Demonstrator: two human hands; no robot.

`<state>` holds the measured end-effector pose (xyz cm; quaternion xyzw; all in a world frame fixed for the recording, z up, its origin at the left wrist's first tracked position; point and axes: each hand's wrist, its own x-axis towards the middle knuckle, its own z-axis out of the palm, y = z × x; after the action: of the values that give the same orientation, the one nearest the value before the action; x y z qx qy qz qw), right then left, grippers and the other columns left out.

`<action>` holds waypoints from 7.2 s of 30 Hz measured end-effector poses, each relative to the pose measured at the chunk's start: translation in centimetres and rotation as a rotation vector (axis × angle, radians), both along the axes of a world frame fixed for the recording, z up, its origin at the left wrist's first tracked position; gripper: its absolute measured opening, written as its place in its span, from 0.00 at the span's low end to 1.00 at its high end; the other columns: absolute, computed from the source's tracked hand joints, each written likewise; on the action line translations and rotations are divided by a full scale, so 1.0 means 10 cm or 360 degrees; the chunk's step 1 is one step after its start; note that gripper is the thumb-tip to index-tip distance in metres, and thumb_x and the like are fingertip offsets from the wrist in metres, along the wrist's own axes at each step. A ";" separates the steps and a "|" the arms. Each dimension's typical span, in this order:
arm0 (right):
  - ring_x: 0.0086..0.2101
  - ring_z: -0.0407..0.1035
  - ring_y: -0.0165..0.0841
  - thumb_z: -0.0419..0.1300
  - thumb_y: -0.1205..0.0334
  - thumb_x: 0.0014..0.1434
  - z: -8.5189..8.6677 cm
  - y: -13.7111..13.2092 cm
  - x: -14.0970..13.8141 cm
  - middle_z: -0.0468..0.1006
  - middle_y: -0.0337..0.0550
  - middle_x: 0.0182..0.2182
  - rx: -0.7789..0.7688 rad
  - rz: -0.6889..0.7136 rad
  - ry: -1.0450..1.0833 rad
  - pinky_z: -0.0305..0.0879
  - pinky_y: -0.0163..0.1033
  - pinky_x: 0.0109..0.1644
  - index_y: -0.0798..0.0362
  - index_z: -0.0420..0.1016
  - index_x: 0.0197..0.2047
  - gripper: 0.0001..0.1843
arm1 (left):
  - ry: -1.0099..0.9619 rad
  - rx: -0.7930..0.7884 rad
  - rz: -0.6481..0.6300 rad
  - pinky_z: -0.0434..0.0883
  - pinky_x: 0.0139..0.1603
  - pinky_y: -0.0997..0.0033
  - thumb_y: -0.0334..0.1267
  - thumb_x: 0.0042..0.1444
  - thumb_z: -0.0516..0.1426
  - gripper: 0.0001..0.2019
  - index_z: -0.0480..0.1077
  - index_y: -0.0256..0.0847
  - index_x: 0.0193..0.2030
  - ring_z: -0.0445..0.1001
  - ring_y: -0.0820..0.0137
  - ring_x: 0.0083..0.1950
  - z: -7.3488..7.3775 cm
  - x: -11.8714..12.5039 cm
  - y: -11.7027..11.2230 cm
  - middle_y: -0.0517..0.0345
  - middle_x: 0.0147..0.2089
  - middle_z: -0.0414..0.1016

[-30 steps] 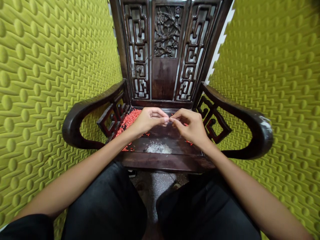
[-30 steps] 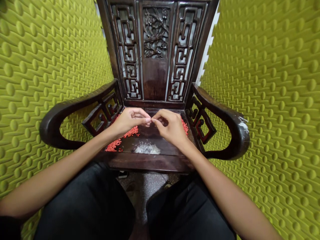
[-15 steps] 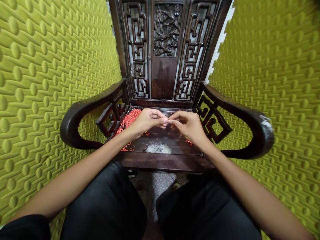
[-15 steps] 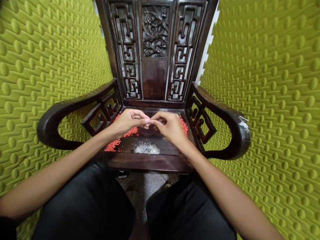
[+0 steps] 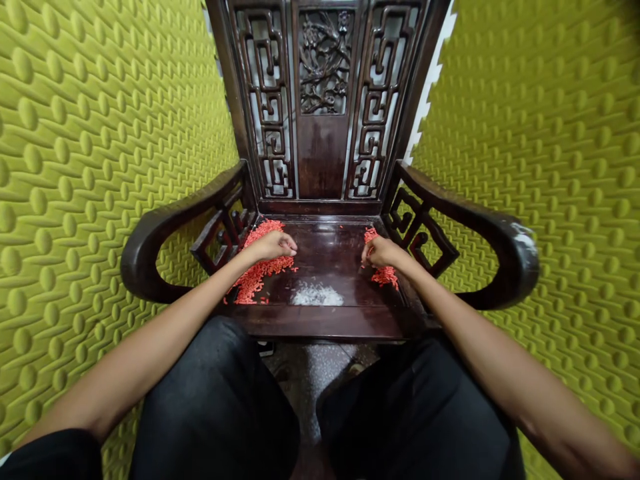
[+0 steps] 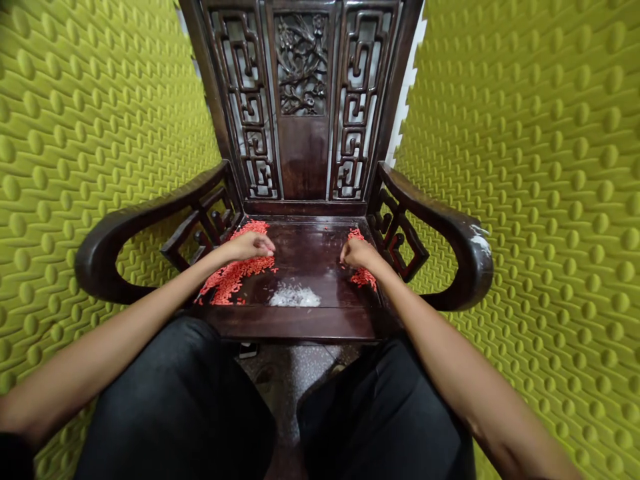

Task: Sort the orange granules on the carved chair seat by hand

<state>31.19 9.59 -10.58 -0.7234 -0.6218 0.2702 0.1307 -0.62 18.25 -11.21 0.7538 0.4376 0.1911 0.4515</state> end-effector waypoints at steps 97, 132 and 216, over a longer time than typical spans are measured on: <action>0.29 0.67 0.29 0.54 0.66 0.70 0.93 -0.93 -0.77 0.73 0.35 0.29 0.1262 0.0944 0.0333 0.61 0.35 0.37 0.51 0.68 0.40 0.04 | -0.1045 0.0085 -0.0088 0.76 0.36 0.74 0.41 0.55 0.70 0.11 0.76 0.36 0.34 0.76 0.74 0.32 0.80 0.35 -1.31 0.58 0.32 0.79; 0.32 0.74 0.33 0.61 0.64 0.68 0.82 -0.88 -0.80 0.81 0.42 0.31 0.1731 0.0854 0.0464 0.69 0.39 0.39 0.52 0.77 0.36 0.07 | -0.1278 -0.0419 -0.0051 0.75 0.37 0.74 0.39 0.54 0.71 0.11 0.77 0.35 0.34 0.76 0.75 0.31 0.80 0.39 -1.37 0.56 0.33 0.80; 0.27 0.72 0.28 0.58 0.79 0.53 -0.49 -0.02 -0.85 0.80 0.39 0.24 0.0255 0.0718 0.0439 0.64 0.30 0.33 0.57 0.80 0.32 0.12 | 0.0366 0.0430 -0.0096 0.76 0.40 0.71 0.29 0.54 0.61 0.03 0.77 0.33 0.35 0.80 0.68 0.36 0.00 0.14 -0.17 0.47 0.35 0.83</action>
<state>22.68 9.37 -15.53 -0.5105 -0.7627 0.3385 0.2074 0.82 16.54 -11.19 0.8373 0.4338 0.1469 0.2986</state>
